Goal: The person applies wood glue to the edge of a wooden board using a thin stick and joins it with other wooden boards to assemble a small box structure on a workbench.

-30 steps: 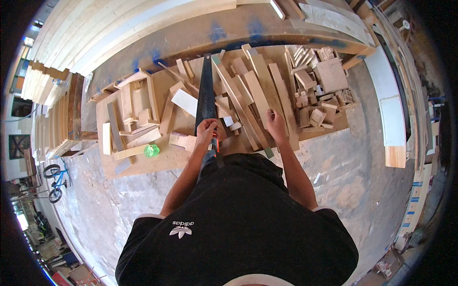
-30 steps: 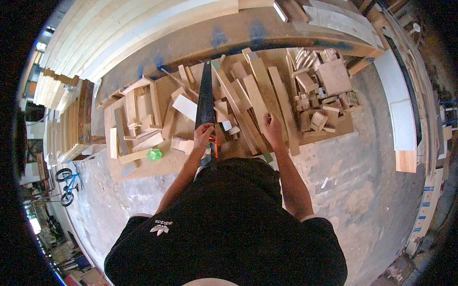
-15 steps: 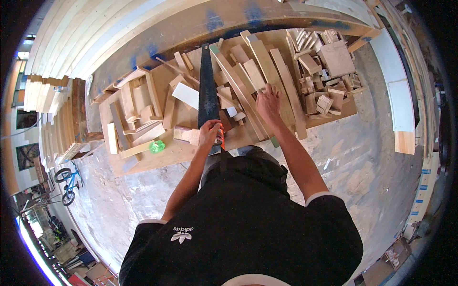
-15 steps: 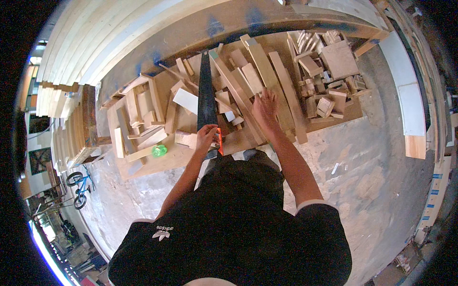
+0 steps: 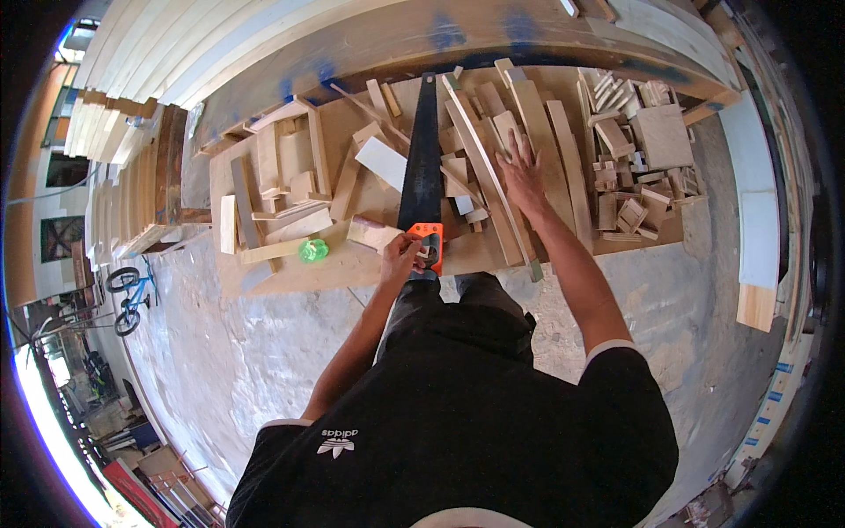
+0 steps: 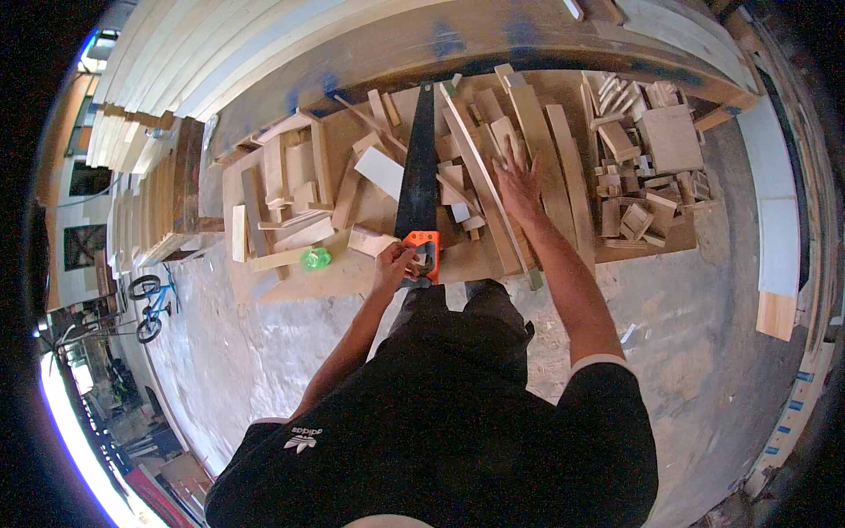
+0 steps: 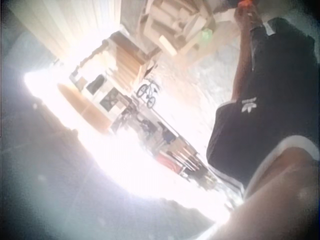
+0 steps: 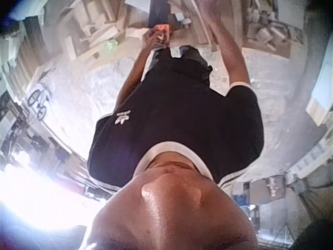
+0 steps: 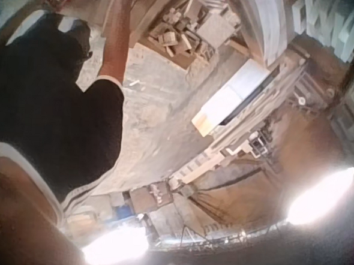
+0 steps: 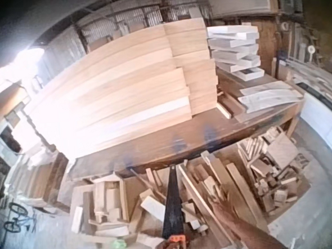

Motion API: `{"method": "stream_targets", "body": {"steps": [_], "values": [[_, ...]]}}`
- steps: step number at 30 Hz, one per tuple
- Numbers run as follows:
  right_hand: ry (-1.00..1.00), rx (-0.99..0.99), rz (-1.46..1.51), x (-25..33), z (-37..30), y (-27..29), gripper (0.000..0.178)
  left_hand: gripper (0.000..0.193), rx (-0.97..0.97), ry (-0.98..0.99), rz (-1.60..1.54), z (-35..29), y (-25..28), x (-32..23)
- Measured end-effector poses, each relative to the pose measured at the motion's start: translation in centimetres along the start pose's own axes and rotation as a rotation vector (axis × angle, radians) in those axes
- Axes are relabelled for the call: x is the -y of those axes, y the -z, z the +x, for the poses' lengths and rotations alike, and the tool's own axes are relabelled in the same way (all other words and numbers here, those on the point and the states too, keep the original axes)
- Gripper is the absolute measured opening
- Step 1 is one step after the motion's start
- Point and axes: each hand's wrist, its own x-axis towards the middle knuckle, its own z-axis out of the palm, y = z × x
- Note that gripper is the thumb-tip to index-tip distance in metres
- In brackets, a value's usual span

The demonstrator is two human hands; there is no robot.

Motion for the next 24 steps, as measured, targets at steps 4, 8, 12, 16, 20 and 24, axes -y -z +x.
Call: {"method": "stream_targets", "body": {"steps": [4,8,12,16,20,24], "values": [[0.097,0.044,-0.021,0.3,2.1,1.8,0.032,0.023,-0.016,-0.001,-0.013,-0.1,1.1,0.8],[0.186,0.071,0.354,6.3,6.2,2.5,0.024,0.023,-0.046,0.039,-0.078,0.0,1.1,-0.2],[0.344,0.054,0.547,15.9,8.7,0.6,0.036,0.025,-0.085,0.014,-0.028,0.3,1.6,-0.2],[0.181,0.106,0.339,21.6,9.6,-1.8,0.077,0.03,-0.117,0.052,0.053,0.4,2.8,0.8],[0.098,0.174,0.234,23.6,10.1,-1.9,0.101,0.032,-0.117,-0.02,0.051,-2.5,4.2,-0.6],[0.053,0.132,0.279,24.0,10.7,-1.8,0.098,0.029,-0.169,0.009,-0.074,-4.5,7.3,0.8]]}}
